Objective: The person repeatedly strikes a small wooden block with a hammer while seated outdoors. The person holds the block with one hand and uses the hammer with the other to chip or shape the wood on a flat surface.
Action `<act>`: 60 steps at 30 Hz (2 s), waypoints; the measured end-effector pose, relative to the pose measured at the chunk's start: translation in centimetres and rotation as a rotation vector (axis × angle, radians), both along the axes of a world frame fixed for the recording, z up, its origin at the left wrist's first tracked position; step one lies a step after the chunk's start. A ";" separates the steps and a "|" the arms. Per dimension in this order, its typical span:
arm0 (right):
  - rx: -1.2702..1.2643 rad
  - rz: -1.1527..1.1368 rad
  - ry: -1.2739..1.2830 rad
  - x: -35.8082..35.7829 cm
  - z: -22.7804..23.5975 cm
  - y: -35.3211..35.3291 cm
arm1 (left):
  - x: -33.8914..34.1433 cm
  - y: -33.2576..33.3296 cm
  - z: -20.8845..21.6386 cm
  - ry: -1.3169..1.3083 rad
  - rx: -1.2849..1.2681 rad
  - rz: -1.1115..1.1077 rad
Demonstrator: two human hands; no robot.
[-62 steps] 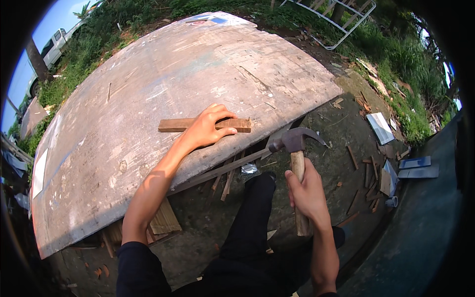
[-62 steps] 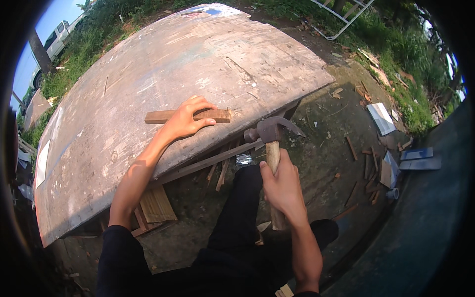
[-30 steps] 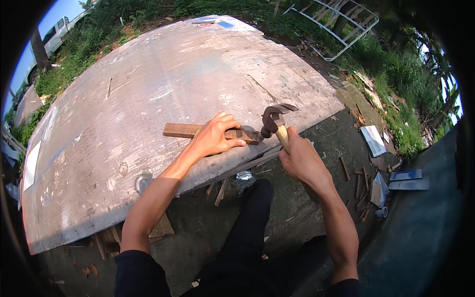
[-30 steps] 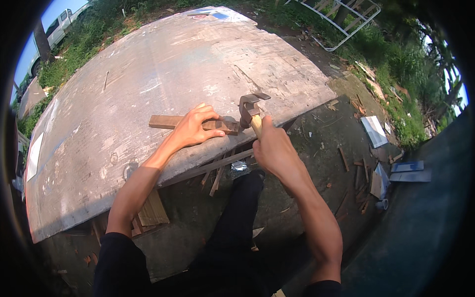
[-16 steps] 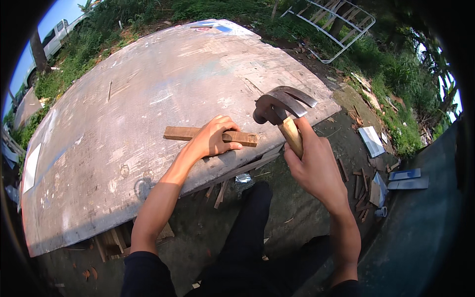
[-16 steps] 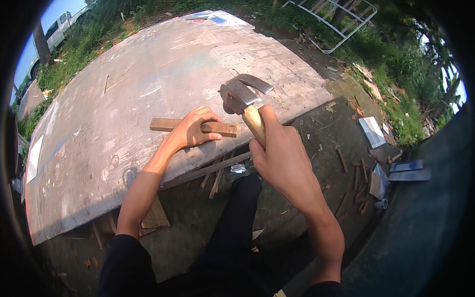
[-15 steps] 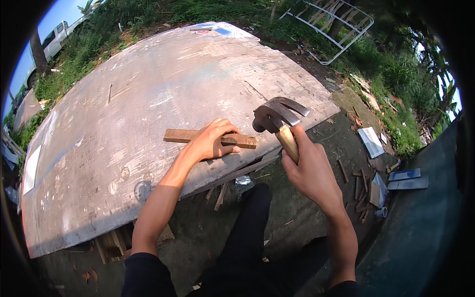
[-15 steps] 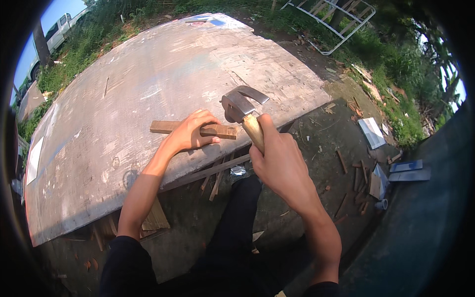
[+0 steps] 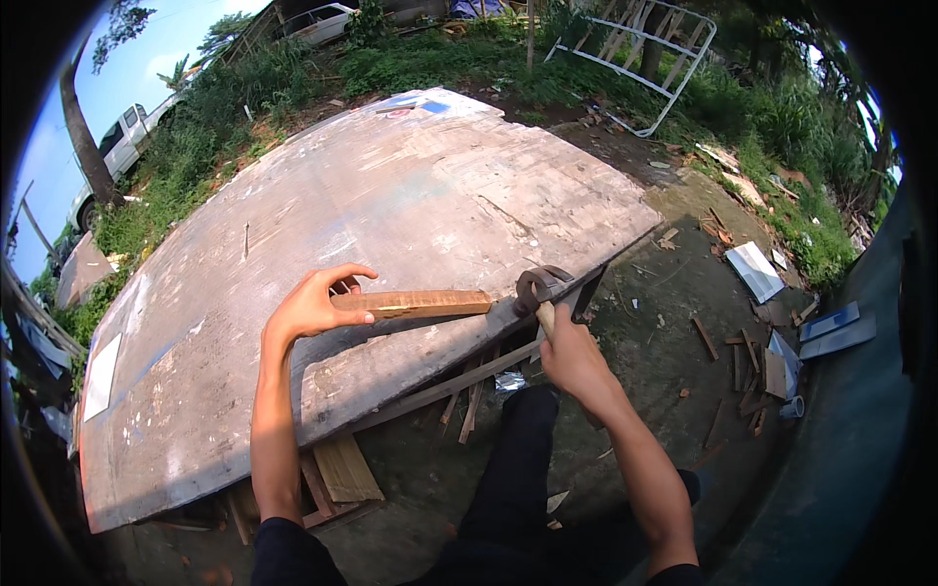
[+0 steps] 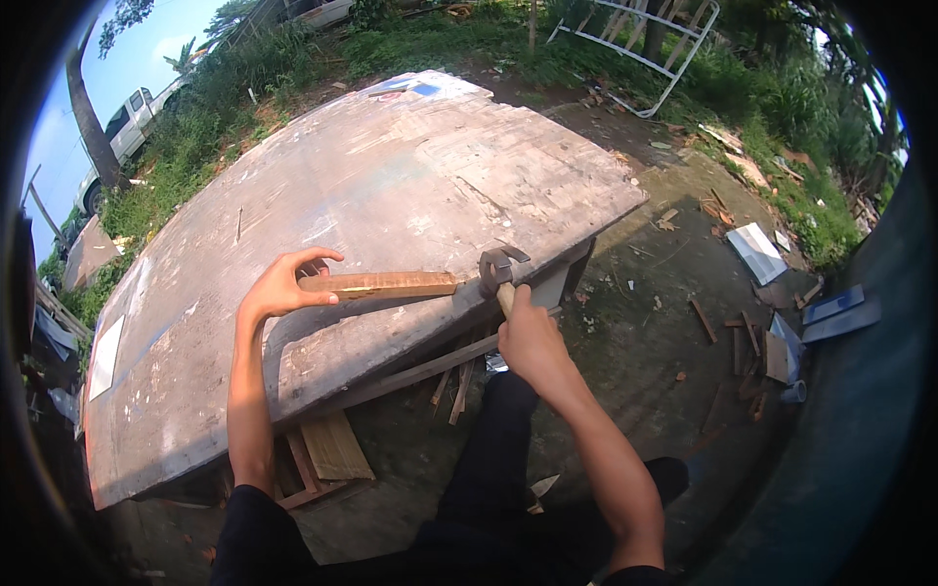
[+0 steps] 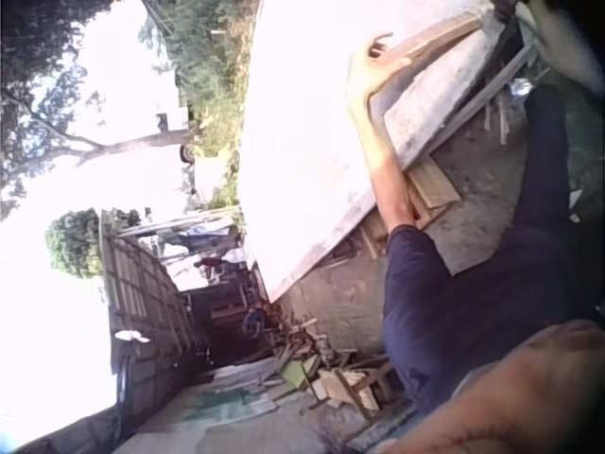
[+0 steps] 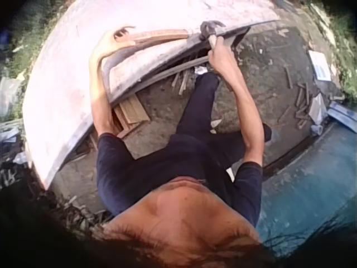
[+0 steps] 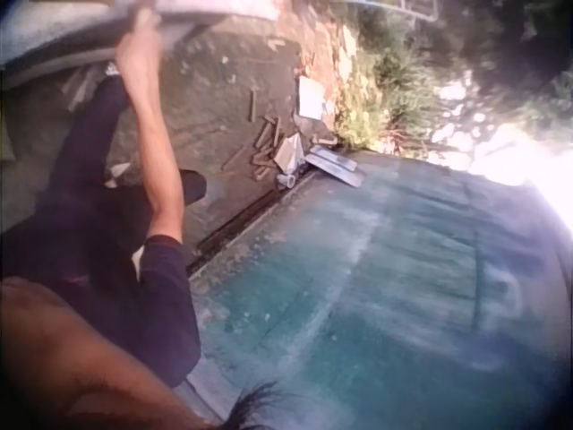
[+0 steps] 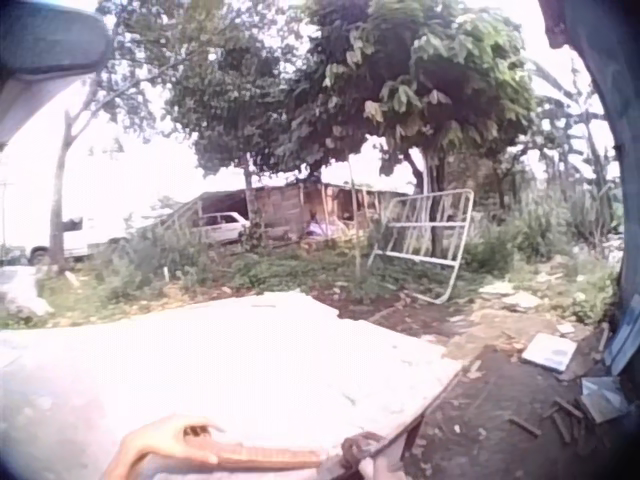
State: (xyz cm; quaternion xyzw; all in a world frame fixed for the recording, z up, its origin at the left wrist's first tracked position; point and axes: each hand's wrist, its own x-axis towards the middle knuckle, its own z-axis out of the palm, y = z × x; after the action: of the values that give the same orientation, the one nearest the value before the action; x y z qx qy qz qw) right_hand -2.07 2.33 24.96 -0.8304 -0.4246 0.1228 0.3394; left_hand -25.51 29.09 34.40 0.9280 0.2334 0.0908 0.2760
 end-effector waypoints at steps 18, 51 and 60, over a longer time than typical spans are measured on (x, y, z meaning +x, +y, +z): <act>0.325 -0.085 0.285 -2.2 1.2 0.2 | 15.5 -7.3 -1.2 -1.278 -0.584 -0.142; 0.156 0.049 0.017 -2.5 2.0 2.1 | 18.6 -6.2 -0.8 -1.284 -0.202 0.233; 0.137 0.065 0.117 -1.6 1.8 1.5 | 18.1 -6.6 -0.2 -1.303 -0.330 0.260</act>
State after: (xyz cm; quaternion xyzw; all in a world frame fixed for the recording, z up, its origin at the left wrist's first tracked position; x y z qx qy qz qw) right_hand -3.63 3.83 26.78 -0.7823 -0.4383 0.1529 0.4153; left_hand -7.44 22.46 34.20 0.5941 0.1400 0.6263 0.4850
